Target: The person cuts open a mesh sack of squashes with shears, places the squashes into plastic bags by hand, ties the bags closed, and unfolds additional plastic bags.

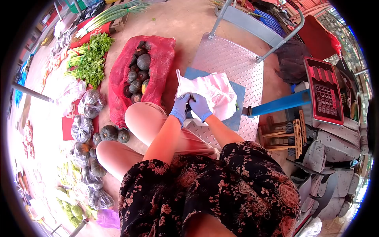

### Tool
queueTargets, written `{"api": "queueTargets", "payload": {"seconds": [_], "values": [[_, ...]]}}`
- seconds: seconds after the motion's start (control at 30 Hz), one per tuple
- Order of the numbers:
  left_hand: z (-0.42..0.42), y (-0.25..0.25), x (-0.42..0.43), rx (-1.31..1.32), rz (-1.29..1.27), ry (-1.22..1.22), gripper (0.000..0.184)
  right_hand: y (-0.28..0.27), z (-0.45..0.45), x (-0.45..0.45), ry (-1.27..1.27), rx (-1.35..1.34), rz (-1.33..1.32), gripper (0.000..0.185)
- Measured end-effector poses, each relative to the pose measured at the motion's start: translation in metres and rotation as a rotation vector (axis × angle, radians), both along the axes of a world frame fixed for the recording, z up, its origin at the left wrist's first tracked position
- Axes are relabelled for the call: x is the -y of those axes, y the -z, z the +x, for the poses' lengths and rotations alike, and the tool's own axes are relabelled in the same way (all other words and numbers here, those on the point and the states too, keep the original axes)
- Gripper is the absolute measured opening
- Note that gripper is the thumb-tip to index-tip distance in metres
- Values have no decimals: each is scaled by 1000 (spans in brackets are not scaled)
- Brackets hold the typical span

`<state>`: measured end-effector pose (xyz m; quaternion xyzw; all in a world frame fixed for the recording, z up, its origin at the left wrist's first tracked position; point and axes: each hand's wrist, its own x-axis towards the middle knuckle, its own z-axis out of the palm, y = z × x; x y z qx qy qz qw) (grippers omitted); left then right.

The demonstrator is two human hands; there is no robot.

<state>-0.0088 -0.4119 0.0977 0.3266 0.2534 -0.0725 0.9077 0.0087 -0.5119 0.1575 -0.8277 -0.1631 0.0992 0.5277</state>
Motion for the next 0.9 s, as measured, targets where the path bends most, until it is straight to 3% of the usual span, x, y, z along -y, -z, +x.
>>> {"api": "queueTargets", "payload": {"seconds": [0.03, 0.1, 0.17, 0.2, 0.23, 0.3, 0.33, 0.43, 0.47, 0.5, 0.57, 0.6, 0.7, 0.73, 0.77, 0.83, 0.9], "values": [[-4, -12, -4, 0, 4, 57, 15, 9, 6, 6, 17, -6, -35, 22], [-8, -27, -5, -148, 125, -28, 12, 23, 18, 19, 130, -229, 202, 22], [-7, -17, -10, -229, 169, -87, 15, 7, 23, 36, 251, -633, 117, 29], [-8, -22, -8, -228, 110, -143, 16, 10, 26, 45, 136, -881, 89, 46], [-8, -19, -9, -221, 60, -104, 17, 14, 30, 48, -25, -1112, -3, 75], [-8, -21, -11, -200, -38, -21, 22, 24, 22, 48, -127, -1496, 133, 97], [-8, -24, -7, -243, 5, -27, 27, 28, 18, 45, -196, -1581, 418, 111], [-11, -30, -9, -290, 47, 85, 32, 17, 3, 25, 302, -1239, 899, 110], [-11, -36, -5, -398, 68, 96, 37, 74, 18, 29, -5, -1307, 1197, 109], [-15, -39, -6, -405, 69, 129, 37, 23, 8, 11, 408, -1243, 980, 106], [-22, -48, -3, -406, 99, 170, 37, 74, 34, 9, 286, -830, 960, 100], [-20, -26, -7, -327, 73, 254, 32, 70, 43, 8, 379, -789, 915, 92], [-23, -22, -1, -242, 293, 262, 28, 52, 68, 15, 643, -666, 773, 73], [-28, -35, -3, -107, 316, 194, 27, 55, 79, 23, 657, -646, 695, 69], [-35, -47, -4, -140, 305, 80, 26, 59, 88, 32, 666, -631, 618, 65], [-44, -66, -18, 67, 94, -149, 26, 79, 104, 52, 581, -592, 378, 57], [-57, -85, -42, 213, -100, -227, 28, 136, 125, 85, 282, -437, -60, 50]]}}
